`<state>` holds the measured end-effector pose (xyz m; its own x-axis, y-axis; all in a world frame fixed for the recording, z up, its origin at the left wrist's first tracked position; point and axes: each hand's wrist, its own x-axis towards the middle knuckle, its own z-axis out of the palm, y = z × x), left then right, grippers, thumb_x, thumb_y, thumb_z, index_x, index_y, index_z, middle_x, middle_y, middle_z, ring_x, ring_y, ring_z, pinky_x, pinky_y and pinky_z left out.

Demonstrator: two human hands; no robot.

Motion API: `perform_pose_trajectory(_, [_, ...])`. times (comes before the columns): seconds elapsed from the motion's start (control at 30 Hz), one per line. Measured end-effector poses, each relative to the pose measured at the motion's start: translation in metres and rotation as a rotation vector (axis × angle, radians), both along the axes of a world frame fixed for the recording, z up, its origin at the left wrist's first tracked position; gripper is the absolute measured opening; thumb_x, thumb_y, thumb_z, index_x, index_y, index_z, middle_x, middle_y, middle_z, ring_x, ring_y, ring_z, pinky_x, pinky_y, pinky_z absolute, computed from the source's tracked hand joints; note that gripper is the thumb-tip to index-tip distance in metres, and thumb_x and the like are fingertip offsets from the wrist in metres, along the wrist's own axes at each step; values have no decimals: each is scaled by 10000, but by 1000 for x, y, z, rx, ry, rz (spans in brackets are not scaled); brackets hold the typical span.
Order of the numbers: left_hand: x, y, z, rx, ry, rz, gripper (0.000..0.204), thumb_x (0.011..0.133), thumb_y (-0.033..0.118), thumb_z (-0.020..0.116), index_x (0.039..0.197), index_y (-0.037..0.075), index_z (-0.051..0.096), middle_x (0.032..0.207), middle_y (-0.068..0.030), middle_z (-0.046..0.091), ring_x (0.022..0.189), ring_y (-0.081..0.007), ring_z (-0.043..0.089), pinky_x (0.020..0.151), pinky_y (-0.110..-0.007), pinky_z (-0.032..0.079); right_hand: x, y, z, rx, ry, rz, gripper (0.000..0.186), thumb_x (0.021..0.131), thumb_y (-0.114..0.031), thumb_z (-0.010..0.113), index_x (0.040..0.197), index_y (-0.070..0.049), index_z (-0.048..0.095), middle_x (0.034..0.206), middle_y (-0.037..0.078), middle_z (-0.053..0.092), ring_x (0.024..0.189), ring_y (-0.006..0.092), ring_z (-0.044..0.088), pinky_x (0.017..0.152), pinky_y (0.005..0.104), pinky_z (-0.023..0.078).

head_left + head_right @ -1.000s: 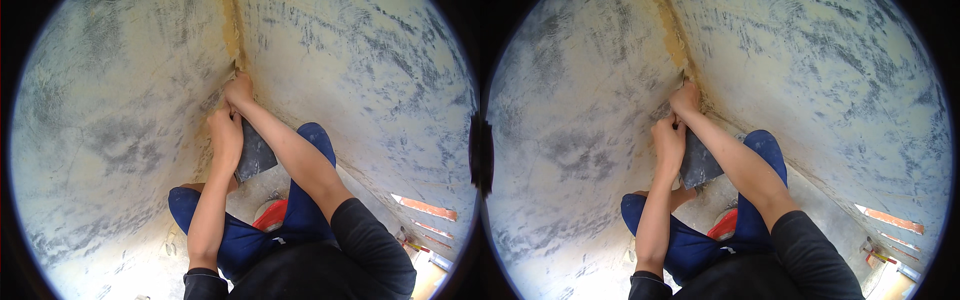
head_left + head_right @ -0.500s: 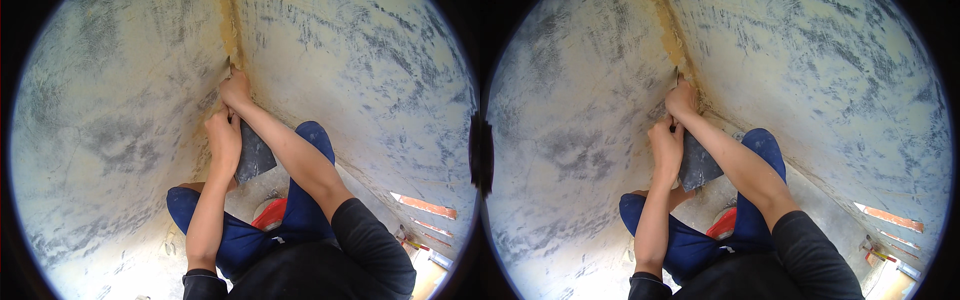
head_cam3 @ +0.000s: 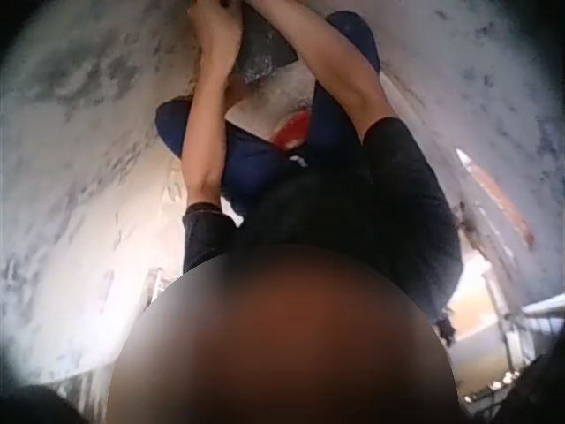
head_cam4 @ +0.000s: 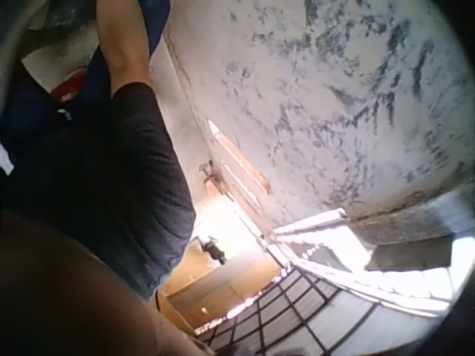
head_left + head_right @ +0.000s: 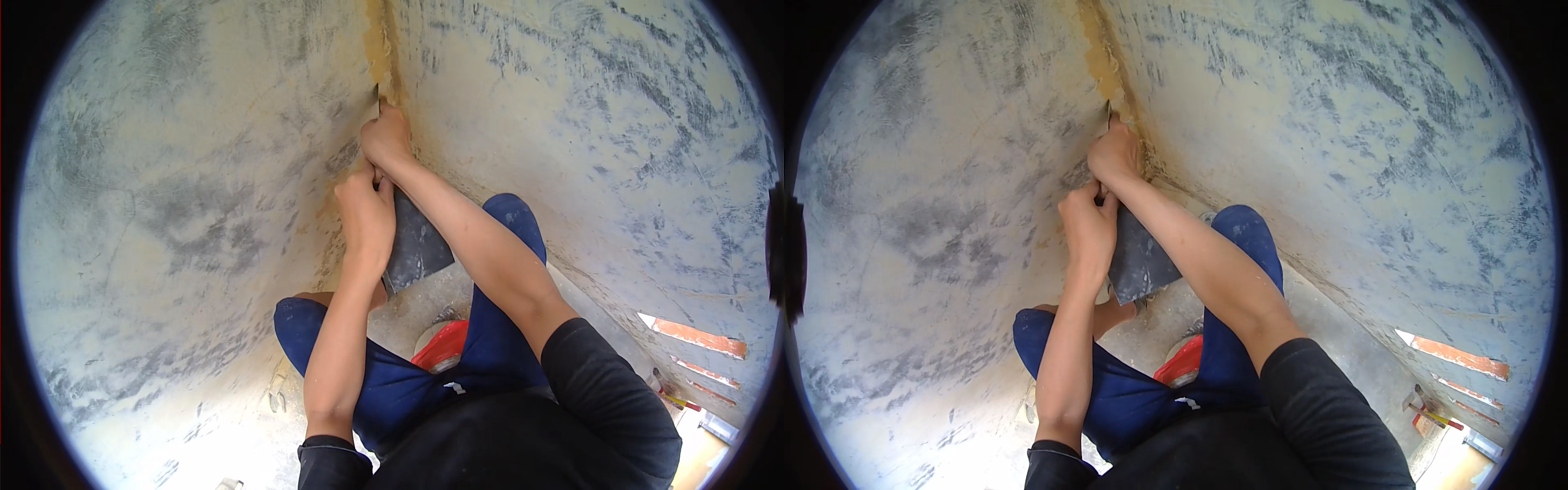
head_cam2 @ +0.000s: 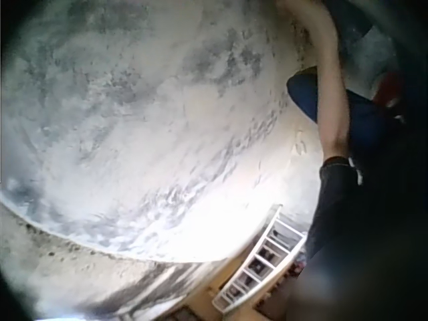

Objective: Applying joint compound or putty to a wall corner and smoothing it with a putty knife.

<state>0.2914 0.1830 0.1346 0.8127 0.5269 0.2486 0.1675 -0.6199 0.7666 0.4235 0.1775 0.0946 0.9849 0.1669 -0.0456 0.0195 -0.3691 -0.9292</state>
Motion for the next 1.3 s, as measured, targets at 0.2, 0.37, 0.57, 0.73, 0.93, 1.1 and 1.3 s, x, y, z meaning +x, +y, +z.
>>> perform_pose_trajectory(0.2, [6, 5, 3, -37, 18, -8, 182, 853, 9, 721, 961, -134, 687, 847, -356, 649, 868, -511, 680, 734, -448, 533, 3, 3, 7, 10, 42, -48, 451, 850, -27, 532, 1276, 10, 677, 1103, 328, 716, 1105, 462, 687, 960, 472, 534])
perform_pose_trajectory(0.37, [4, 3, 4, -23, 54, -1, 176, 852, 8, 721, 957, -130, 692, 837, -345, 658, 858, -507, 681, 722, -445, 530, 2, 3, -1, -30, -13, -36, 446, 849, -47, 542, 1270, 27, 673, 1101, 327, 717, 1103, 460, 689, 965, 461, 535])
perform_pose_trajectory(0.57, [10, 7, 1, 5, 22, 0, 177, 849, 17, 710, 938, -133, 680, 806, -350, 634, 853, -511, 667, 709, -457, 529, 10, 3, 6, -3, 121, -24, 421, 851, -45, 550, 1240, 41, 687, 1122, 320, 719, 1103, 443, 697, 967, 455, 533])
perform_pose_trajectory(0.73, [13, 4, -2, 36, -17, -24, 187, 835, 20, 712, 937, -134, 678, 813, -356, 629, 848, -511, 667, 703, -459, 531, 14, 0, 0, -46, 15, -60, 403, 853, -47, 559, 1221, 35, 701, 1098, 314, 726, 1054, 428, 721, 928, 449, 552])
perform_pose_trajectory(0.93, [18, 5, -4, 15, -7, -25, 187, 838, 29, 713, 937, -127, 683, 825, -353, 633, 861, -507, 671, 719, -460, 531, 18, -2, 1, -4, 98, -13, 372, 875, -64, 606, 1220, 56, 675, 1134, 338, 703, 1127, 486, 674, 975, 491, 541])
perform_pose_trajectory(1.1, [22, 2, -1, -5, 25, -9, 180, 850, 36, 726, 941, -116, 693, 835, -343, 656, 852, -504, 686, 735, -470, 532, 21, -2, 0, -36, 55, -23, 377, 880, -68, 591, 1220, 74, 668, 1146, 339, 701, 1136, 495, 664, 981, 496, 536])
perform_pose_trajectory(1.3, [2, -7, 2, 3, 18, 5, 169, 858, 5, 718, 981, -109, 701, 838, -331, 680, 859, -505, 689, 751, -460, 532, 10, -1, -19, -27, 120, 80, 481, 922, -95, 555, 1381, 48, 576, 1044, 288, 731, 894, 343, 754, 842, 445, 579])
